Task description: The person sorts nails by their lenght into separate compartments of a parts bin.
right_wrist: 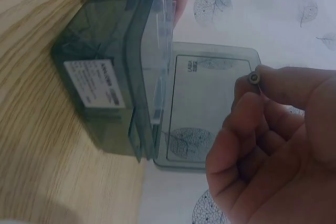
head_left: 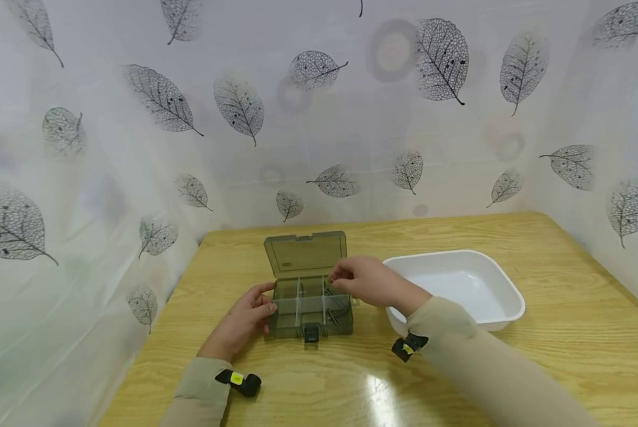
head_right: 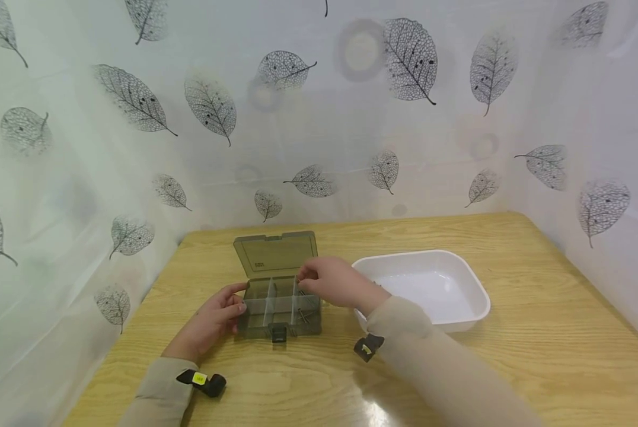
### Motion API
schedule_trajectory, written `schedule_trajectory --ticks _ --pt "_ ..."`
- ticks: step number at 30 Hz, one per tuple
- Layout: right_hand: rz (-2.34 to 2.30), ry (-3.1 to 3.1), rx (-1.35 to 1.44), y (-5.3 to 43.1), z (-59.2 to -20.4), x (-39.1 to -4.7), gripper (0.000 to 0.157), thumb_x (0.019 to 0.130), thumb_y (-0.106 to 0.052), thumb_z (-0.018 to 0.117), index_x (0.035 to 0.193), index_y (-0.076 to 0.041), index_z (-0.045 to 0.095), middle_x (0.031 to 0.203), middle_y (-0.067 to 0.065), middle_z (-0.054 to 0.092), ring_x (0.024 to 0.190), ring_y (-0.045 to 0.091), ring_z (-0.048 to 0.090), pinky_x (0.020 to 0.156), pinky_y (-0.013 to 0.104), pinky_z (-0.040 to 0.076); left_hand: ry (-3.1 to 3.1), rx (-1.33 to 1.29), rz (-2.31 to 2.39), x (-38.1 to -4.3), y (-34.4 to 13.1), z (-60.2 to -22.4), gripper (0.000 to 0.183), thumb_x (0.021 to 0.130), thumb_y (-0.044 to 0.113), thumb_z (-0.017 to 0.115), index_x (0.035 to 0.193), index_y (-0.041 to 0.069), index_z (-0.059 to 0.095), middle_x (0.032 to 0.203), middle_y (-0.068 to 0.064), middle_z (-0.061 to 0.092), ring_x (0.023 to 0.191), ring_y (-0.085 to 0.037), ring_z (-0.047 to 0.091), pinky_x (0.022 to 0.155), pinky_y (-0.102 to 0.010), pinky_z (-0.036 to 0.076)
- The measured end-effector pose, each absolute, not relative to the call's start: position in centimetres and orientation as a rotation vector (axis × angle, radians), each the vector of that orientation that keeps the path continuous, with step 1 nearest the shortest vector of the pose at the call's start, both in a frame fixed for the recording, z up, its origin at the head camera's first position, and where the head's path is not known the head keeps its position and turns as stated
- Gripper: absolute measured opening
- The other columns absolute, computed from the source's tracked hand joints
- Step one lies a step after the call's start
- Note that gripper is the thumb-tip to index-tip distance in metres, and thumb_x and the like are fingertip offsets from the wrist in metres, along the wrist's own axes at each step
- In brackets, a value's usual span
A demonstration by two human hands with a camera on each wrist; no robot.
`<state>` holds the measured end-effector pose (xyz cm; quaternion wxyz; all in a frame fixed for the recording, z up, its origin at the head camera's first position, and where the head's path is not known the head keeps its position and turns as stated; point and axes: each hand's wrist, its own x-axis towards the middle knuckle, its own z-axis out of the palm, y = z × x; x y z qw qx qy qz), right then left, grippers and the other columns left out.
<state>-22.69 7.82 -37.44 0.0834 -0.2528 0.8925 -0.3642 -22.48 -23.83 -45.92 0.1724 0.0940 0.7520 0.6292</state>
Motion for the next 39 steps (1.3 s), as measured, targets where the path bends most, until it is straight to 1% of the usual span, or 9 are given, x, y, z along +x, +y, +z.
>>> schedule_trajectory --ticks 4,6,10,16,21,26,33,37,39 --pt "-1.001 2.713 -0.745 6.2 -37.2 -23.6 0.014 0.098 -0.023 0.066 0.108 -0.016 0.073 0.093 -0.010 0.067 0.080 0.009 0.061 0.076 0.035 0.053 2.151 0.262 1.779 -22.5 -23.9 -45.8 0.059 0.104 0.010 0.057 0.156 0.003 0.029 0.104 -0.011 0.050 0.074 -0.020 0.050 0.065 -0.034 0.054" --pt "-0.959 2.726 -0.736 5.4 -37.3 -24.1 0.016 0.098 -0.023 0.066 0.109 -0.016 0.074 0.093 -0.010 0.068 0.081 0.008 0.061 0.076 0.034 0.053 2.159 0.259 1.775 -22.5 -24.0 -45.8 0.059 0.104 0.010 0.057 0.156 0.004 0.030 0.104 -0.011 0.050 0.073 -0.020 0.050 0.065 -0.034 0.054" --pt "-0.924 2.719 -0.714 4.1 -37.5 -25.0 0.020 0.099 -0.022 0.064 0.114 -0.012 0.074 0.097 -0.007 0.069 0.079 0.009 0.062 0.073 0.034 0.053 2.161 0.260 1.771 -22.5 -24.0 -45.7 0.059 0.104 0.011 0.057 0.156 0.005 0.030 0.104 -0.011 0.050 0.073 -0.021 0.051 0.065 -0.034 0.054" --pt "-0.910 2.736 -0.657 3.3 -37.3 -25.0 0.028 0.100 -0.022 0.063 0.123 -0.009 0.071 0.103 -0.002 0.069 0.082 0.011 0.062 0.077 0.036 0.054 2.151 0.267 1.782 -22.6 -23.7 -45.9 0.058 0.103 0.010 0.057 0.155 0.004 0.031 0.103 -0.010 0.051 0.072 -0.019 0.050 0.064 -0.033 0.054" --pt "-0.907 2.754 -0.650 3.8 -37.4 -24.7 0.029 0.099 -0.026 0.065 0.123 -0.009 0.070 0.101 -0.004 0.067 0.084 0.011 0.061 0.077 0.036 0.053 2.147 0.273 1.770 -22.7 -23.6 -45.8 0.060 0.103 0.012 0.059 0.156 0.005 0.030 0.104 -0.011 0.050 0.074 -0.020 0.050 0.065 -0.034 0.054" --pt "-0.907 2.782 -0.662 4.8 -37.6 -24.5 0.029 0.098 -0.029 0.067 0.120 -0.012 0.071 0.095 -0.007 0.065 0.081 0.010 0.060 0.076 0.035 0.052 2.148 0.281 1.772 -22.7 -23.5 -45.6 0.060 0.103 0.011 0.058 0.156 0.005 0.030 0.104 -0.011 0.050 0.076 -0.021 0.050 0.066 -0.034 0.054" --pt "-0.909 2.804 -0.661 6.6 -37.2 -23.6 0.020 0.097 -0.029 0.068 0.112 -0.017 0.073 0.092 -0.009 0.066 0.078 0.010 0.060 0.075 0.036 0.052 2.160 0.281 1.764 -22.8 -23.6 -45.8 0.060 0.103 0.010 0.059 0.155 0.004 0.030 0.102 -0.011 0.050 0.073 -0.021 0.051 0.065 -0.035 0.054" --pt "-0.903 2.813 -0.667 7.8 -37.4 -23.1 0.024 0.098 -0.030 0.068 0.115 -0.014 0.073 0.093 -0.009 0.065 0.078 0.010 0.059 0.075 0.037 0.052 2.173 0.283 1.754 -22.7 -23.8 -45.9 0.059 0.104 0.011 0.058 0.155 0.004 0.030 0.103 -0.011 0.050 0.071 -0.021 0.052 0.066 -0.036 0.055" --pt "-0.897 2.817 -0.658 8.5 -37.4 -22.9 0.026 0.098 -0.031 0.067 0.117 -0.013 0.072 0.091 -0.008 0.065 0.074 0.011 0.058 0.073 0.037 0.051 2.180 0.286 1.743 -22.6 -23.8 -46.0 0.059 0.104 0.011 0.057 0.156 0.004 0.030 0.104 -0.012 0.050 0.071 -0.022 0.053 0.067 -0.037 0.055"
